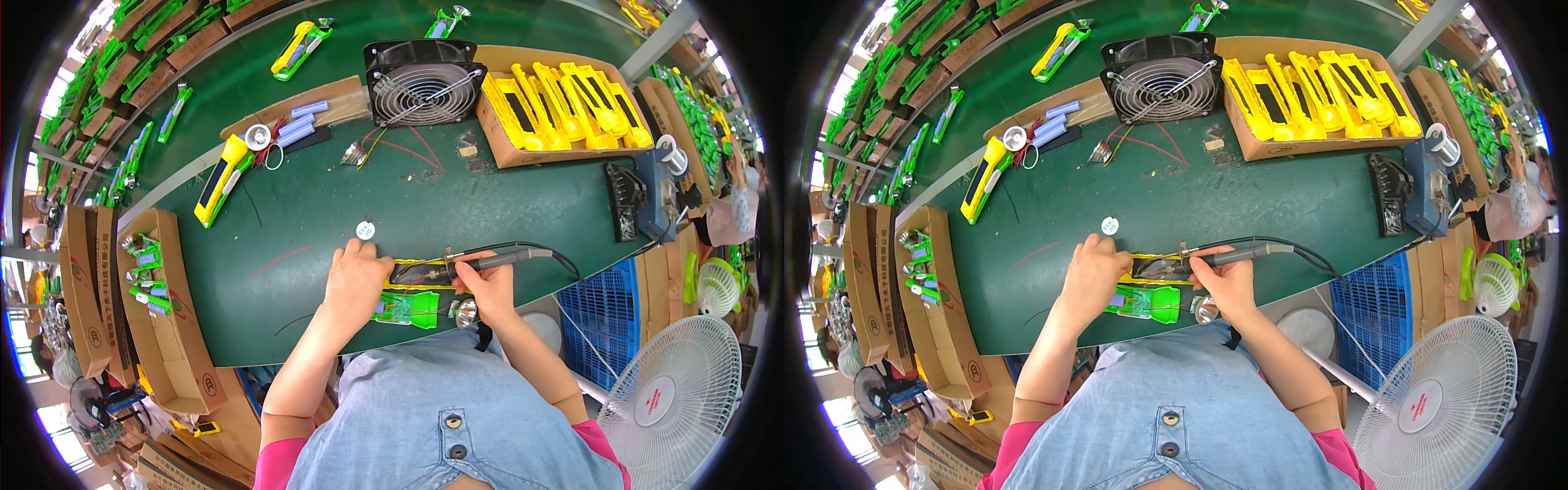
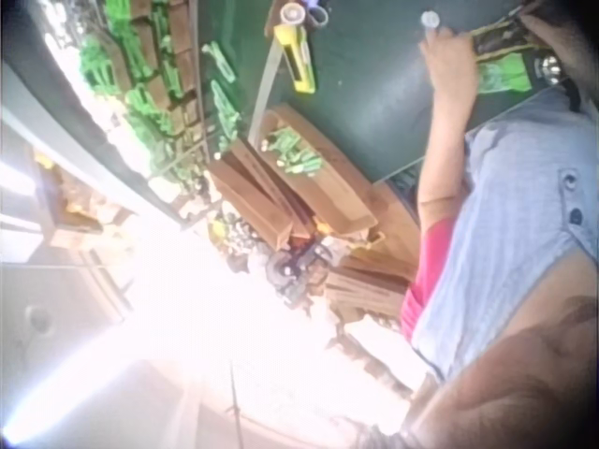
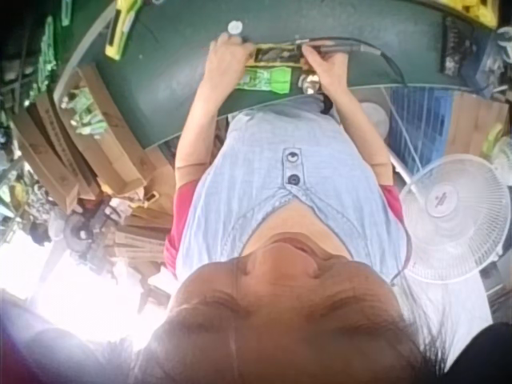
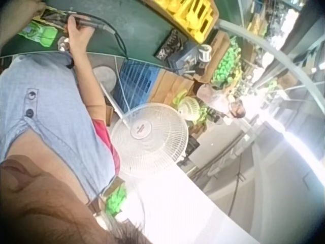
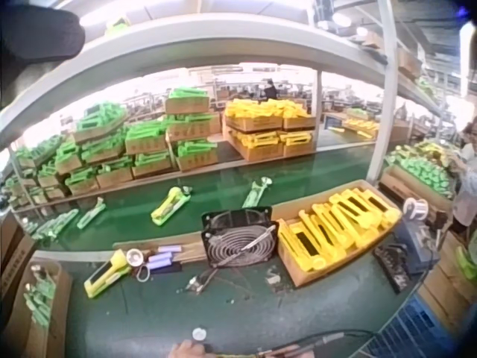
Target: The person solders internal wires and circuit boards into handheld solar flashlight housings. This is done using a soldering iron to connect the components.
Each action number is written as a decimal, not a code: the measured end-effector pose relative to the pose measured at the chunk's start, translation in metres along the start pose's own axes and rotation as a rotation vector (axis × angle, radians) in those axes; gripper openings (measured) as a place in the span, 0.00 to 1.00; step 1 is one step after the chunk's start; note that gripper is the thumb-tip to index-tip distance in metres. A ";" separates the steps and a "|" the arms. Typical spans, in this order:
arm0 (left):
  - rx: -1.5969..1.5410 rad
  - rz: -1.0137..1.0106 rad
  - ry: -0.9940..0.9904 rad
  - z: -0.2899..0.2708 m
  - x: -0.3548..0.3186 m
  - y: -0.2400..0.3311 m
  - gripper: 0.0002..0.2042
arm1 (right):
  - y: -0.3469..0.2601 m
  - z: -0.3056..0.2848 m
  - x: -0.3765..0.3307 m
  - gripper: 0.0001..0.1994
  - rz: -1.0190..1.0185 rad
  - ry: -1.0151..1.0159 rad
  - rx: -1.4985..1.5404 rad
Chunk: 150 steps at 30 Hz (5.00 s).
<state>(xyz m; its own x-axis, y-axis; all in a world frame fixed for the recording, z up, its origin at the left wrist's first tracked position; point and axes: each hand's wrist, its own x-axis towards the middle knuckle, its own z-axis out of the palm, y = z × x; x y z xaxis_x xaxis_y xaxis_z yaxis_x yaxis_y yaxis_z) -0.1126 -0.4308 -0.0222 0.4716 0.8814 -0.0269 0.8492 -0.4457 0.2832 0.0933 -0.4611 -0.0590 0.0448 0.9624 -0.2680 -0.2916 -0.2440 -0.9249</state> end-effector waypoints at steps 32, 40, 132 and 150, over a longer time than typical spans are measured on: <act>0.096 -0.030 -0.022 0.001 0.002 0.008 0.05 | -0.008 -0.034 -0.023 0.12 -0.616 0.030 -0.533; 0.124 -0.028 0.012 0.002 0.003 0.009 0.05 | -0.012 -0.039 -0.014 0.24 -0.606 -0.061 -0.777; 0.001 -0.091 0.081 0.025 0.010 0.036 0.01 | 0.011 -0.003 -0.029 0.40 -0.594 -0.345 -0.725; 0.028 -0.228 0.512 -0.011 -0.056 0.013 0.13 | -0.037 -0.007 0.007 0.33 -0.573 -0.385 -0.866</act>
<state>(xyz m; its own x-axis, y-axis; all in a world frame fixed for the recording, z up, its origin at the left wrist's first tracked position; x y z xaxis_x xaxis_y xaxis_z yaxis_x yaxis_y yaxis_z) -0.1310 -0.4846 -0.0066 0.1053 0.9163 0.3864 0.9254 -0.2325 0.2993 0.1106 -0.4461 -0.0287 -0.3848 0.8958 0.2225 0.4511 0.3929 -0.8014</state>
